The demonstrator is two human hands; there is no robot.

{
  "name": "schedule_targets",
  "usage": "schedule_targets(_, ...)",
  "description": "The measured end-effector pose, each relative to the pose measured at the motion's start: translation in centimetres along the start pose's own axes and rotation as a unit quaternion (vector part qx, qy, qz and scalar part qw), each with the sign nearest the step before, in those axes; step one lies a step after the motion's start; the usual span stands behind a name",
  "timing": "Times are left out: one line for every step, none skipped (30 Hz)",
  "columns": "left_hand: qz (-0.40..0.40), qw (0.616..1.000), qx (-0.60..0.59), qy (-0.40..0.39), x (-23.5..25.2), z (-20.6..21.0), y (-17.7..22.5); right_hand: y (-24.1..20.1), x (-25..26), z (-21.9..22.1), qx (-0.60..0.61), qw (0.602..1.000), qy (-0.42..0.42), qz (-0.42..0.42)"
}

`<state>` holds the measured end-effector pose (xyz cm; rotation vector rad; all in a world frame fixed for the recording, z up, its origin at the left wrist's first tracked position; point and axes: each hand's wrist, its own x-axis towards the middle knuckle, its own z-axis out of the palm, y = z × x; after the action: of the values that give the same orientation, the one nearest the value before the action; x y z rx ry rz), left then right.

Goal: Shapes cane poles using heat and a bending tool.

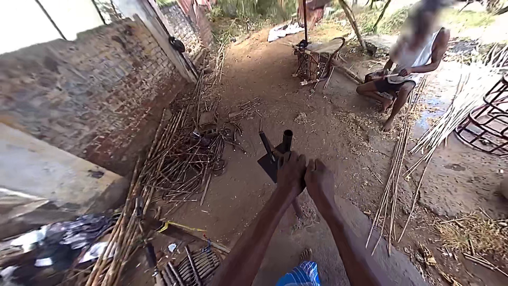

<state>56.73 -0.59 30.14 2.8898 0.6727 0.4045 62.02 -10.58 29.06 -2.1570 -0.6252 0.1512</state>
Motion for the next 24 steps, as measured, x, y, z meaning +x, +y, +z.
schedule_targets(-0.030, 0.998, -0.062, 0.014, -2.8, -1.0, -0.6, 0.0, -2.5, -0.4, 0.006, 1.000, 0.021, -0.018)
schedule_targets(-0.088, 0.983, -0.161, 0.027, -5.1, -1.7, -1.2, 0.0, -4.5, -1.4, 0.008, 0.999, 0.040, -0.030)
schedule_targets(-0.164, 0.942, -0.292, 0.030, -6.7, -2.0, -1.7, 0.6, -6.2, -2.4, 0.005, 0.997, 0.066, -0.042)
schedule_targets(-0.241, 0.865, -0.440, 0.022, -8.0, -2.1, -2.1, 1.5, -8.0, -3.5, -0.001, 0.995, 0.083, -0.048)
schedule_targets(-0.311, 0.768, -0.560, 0.008, -8.6, -2.2, -2.2, 2.3, -9.4, -4.7, -0.005, 0.995, 0.090, -0.049)
schedule_targets(-0.365, 0.683, -0.632, -0.012, -8.8, -2.2, -2.3, 3.2, -10.4, -5.7, -0.010, 0.994, 0.099, -0.048)
schedule_targets(-0.395, 0.627, -0.670, -0.037, -8.5, -2.1, -2.1, 3.9, -11.0, -6.6, -0.012, 0.993, 0.106, -0.047)
schedule_targets(-0.403, 0.600, -0.688, -0.067, -7.8, -2.0, -1.8, 4.5, -11.0, -7.5, -0.011, 0.992, 0.116, -0.049)
schedule_targets(-0.400, 0.590, -0.696, -0.093, -6.9, -2.1, -1.2, 5.0, -10.6, -8.4, -0.004, 0.991, 0.126, -0.049)
schedule_targets(-0.392, 0.588, -0.698, -0.114, -5.9, -2.3, -0.4, 5.3, -9.8, -9.4, 0.004, 0.990, 0.134, -0.044)
schedule_targets(-0.380, 0.591, -0.699, -0.133, -5.0, -2.4, 0.5, 5.5, -8.7, -10.4, 0.007, 0.990, 0.140, -0.034)
schedule_targets(-0.370, 0.589, -0.703, -0.150, -4.2, -2.5, 1.4, 5.8, -7.4, -11.5, 0.006, 0.990, 0.136, -0.018)
schedule_targets(-0.365, 0.584, -0.707, -0.160, -3.1, -2.3, 2.4, 6.1, -5.6, -12.5, 0.004, 0.992, 0.127, -0.001)
schedule_targets(-0.369, 0.573, -0.715, -0.158, -1.6, -1.8, 3.3, 6.4, -3.3, -13.4, 0.000, 0.993, 0.120, 0.013)
schedule_targets(-0.381, 0.560, -0.722, -0.141, 0.3, -1.2, 4.2, 6.8, -0.3, -14.0, 0.003, 0.993, 0.113, 0.028)
schedule_targets(-0.398, 0.549, -0.725, -0.114, 2.3, -0.7, 5.2, 7.3, 3.6, -14.3, 0.015, 0.993, 0.104, 0.054)
schedule_targets(-0.417, 0.535, -0.730, -0.084, 4.6, -0.1, 6.1, 8.1, 8.1, -14.3, 0.035, 0.991, 0.092, 0.085)
schedule_targets(-0.434, 0.516, -0.736, -0.059, 6.2, 0.6, 6.8, 9.2, 12.2, -13.8, 0.052, 0.989, 0.081, 0.111)
schedule_targets(-0.449, 0.497, -0.741, -0.043, 6.8, 1.2, 7.5, 10.2, 14.5, -13.4, 0.055, 0.988, 0.073, 0.124)
schedule_targets(-0.452, 0.484, -0.748, -0.031, 7.2, 1.3, 7.9, 10.3, 15.1, -13.6, 0.053, 0.990, 0.070, 0.114)
schedule_targets(-0.446, 0.485, -0.752, -0.027, 6.8, 0.8, 7.8, 9.3, 13.9, -14.4, 0.045, 0.993, 0.072, 0.081)
schedule_targets(-0.437, 0.503, -0.745, -0.036, 4.9, 0.1, 7.2, 8.7, 10.1, -14.8, 0.014, 0.997, 0.073, 0.037)
schedule_targets(-0.417, 0.540, -0.729, -0.052, 2.4, -0.5, 6.5, 8.3, 5.0, -14.9, -0.023, 0.997, 0.069, -0.008)
schedule_targets(-0.392, 0.585, -0.707, -0.068, -0.1, -1.0, 5.5, 8.0, -0.2, -14.7, -0.050, 0.997, 0.045, -0.036)
